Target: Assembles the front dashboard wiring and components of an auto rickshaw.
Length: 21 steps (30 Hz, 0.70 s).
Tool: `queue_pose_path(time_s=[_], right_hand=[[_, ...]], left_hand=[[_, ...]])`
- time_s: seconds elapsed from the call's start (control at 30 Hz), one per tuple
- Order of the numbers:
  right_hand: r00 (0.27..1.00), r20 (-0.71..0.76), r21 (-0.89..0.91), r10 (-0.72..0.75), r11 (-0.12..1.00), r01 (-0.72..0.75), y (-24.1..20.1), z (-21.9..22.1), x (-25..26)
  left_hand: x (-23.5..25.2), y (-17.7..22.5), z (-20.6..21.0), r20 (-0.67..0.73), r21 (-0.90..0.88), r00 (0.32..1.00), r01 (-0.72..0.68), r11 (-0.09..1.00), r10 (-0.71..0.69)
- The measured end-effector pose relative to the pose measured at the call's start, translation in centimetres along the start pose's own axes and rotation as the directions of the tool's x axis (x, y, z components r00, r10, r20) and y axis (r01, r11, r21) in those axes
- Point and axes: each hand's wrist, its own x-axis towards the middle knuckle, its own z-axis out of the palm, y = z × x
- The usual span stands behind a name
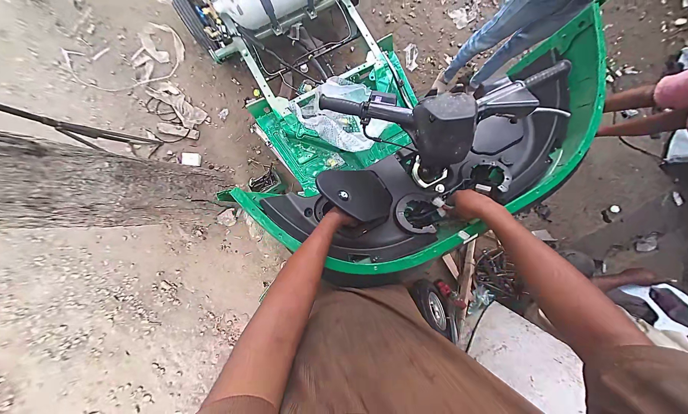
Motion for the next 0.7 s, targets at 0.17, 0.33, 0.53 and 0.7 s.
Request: queue_pose_path(time_s=[0.17,0.33,0.53,0.7], right_hand=[[0.976,-0.201,0.167,-0.085,0.979,0.12,1.1,-2.7,-4.5],[0.802,-0.524,0.261,-0.286,0.843,0.471,0.1,-3.8,-12.5],[0.729,-0.52,0.56,-0.444,0.467,0.684,-7.8,-2.6,-16.5],[0.76,-0.463,0.85,-0.457,0.014,0.526,-13.6,-1.7,-11.8]], left_hand=[[4.4,-2.6,0.6,-0.066,-0.403,0.995,-0.092,0.911,0.071],[5.6,0.1,0.2,-0.066,-0.346,0.998,-0.025,0.938,0.002],[7.1,1.0,-0.4,0.014,-0.362,1.0,0.029,0.932,-0.025],[7.1,-0.1,-0.4,0.037,-0.46,0.999,0.029,0.888,-0.013]])
